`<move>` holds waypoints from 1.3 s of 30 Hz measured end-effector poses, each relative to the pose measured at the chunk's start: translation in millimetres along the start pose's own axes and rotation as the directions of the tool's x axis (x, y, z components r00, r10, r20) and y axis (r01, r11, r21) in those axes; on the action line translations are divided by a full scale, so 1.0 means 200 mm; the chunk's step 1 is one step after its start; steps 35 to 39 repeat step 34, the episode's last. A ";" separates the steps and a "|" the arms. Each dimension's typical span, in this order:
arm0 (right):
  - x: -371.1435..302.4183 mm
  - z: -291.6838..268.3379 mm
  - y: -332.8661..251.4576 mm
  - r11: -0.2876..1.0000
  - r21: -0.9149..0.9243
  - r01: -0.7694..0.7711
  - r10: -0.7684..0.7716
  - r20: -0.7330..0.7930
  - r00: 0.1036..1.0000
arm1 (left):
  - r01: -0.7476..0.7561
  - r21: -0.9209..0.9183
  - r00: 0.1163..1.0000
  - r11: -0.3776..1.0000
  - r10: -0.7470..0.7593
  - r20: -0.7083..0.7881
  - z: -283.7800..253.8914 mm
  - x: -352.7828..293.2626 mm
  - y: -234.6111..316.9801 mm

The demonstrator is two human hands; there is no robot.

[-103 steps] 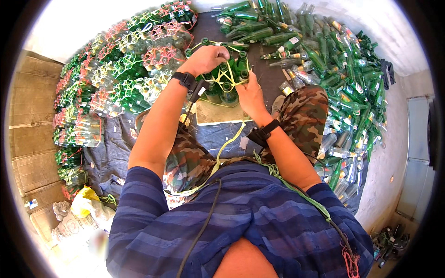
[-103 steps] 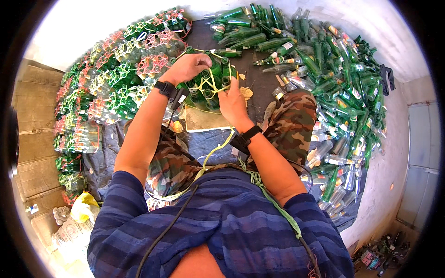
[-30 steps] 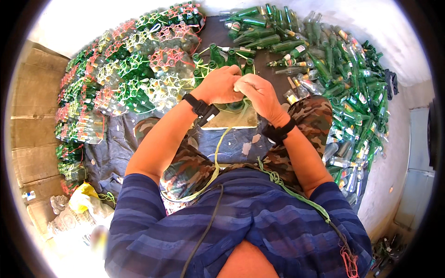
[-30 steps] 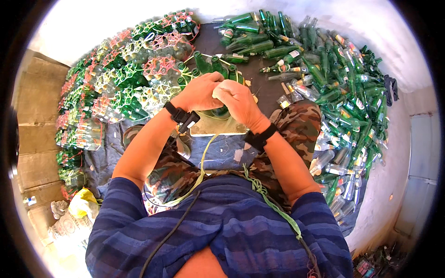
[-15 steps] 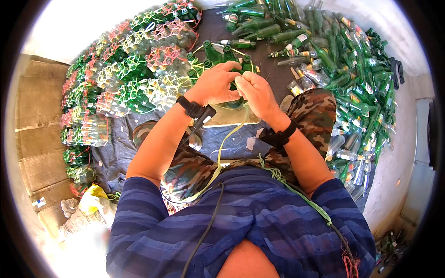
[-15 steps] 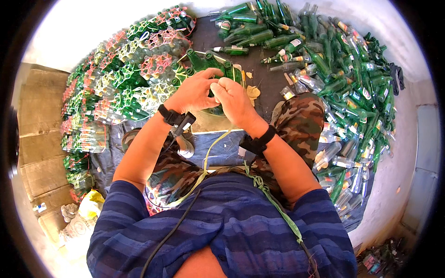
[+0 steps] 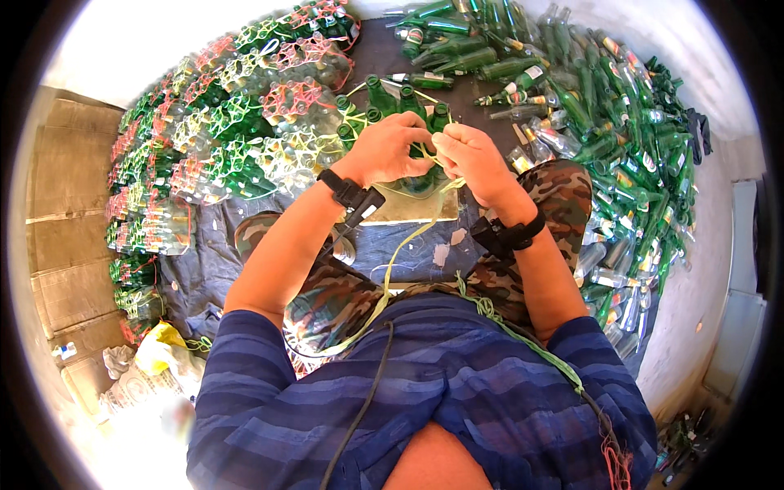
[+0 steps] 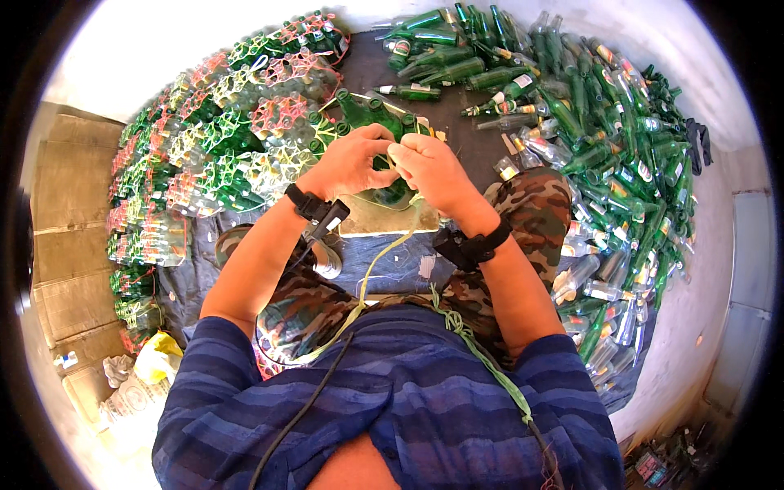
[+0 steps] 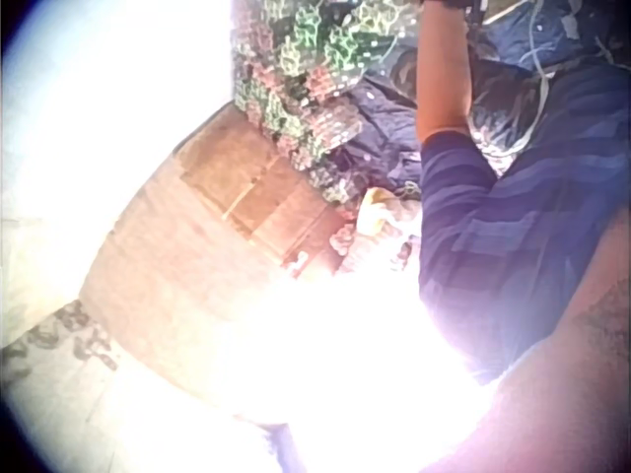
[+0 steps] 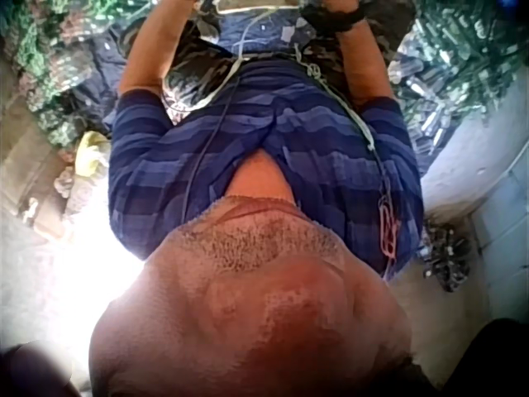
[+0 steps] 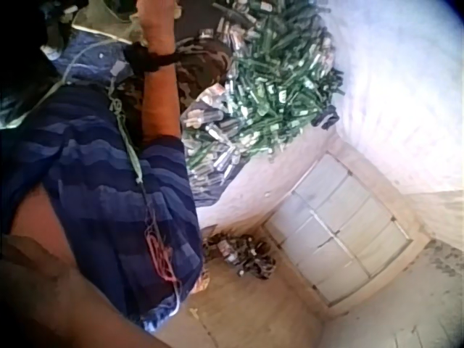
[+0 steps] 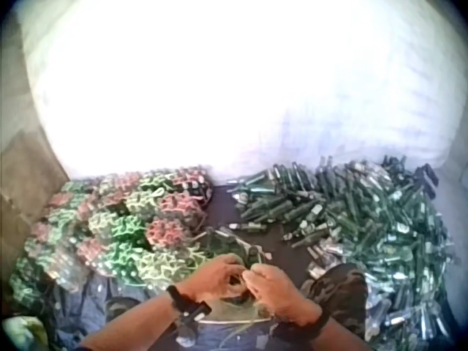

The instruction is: The person sits on the floor and ties green glass bottles together in groups using yellow string. They wrap the string around the necks of the bottles and tie knots to secure them, creating bundles.

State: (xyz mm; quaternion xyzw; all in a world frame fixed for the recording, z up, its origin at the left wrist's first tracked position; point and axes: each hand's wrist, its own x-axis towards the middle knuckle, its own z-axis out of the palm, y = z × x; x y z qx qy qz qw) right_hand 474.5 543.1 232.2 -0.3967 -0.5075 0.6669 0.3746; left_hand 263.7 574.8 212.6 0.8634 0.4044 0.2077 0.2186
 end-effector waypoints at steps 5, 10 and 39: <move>0.02 -0.04 -0.02 0.967 0.250 0.054 -0.046 -0.039 0.998 | -0.105 0.052 0.994 0.993 0.105 0.011 -0.01 0.01 0.00; 0.04 -0.07 -0.02 0.950 0.286 0.126 -0.099 -0.106 0.989 | -0.210 0.041 0.978 0.977 0.210 -0.006 0.00 0.02 -0.01; 0.11 -0.16 0.12 0.814 -0.580 0.021 -0.306 -0.398 0.865 | -0.129 0.159 0.992 0.979 0.130 0.004 0.06 0.03 -0.04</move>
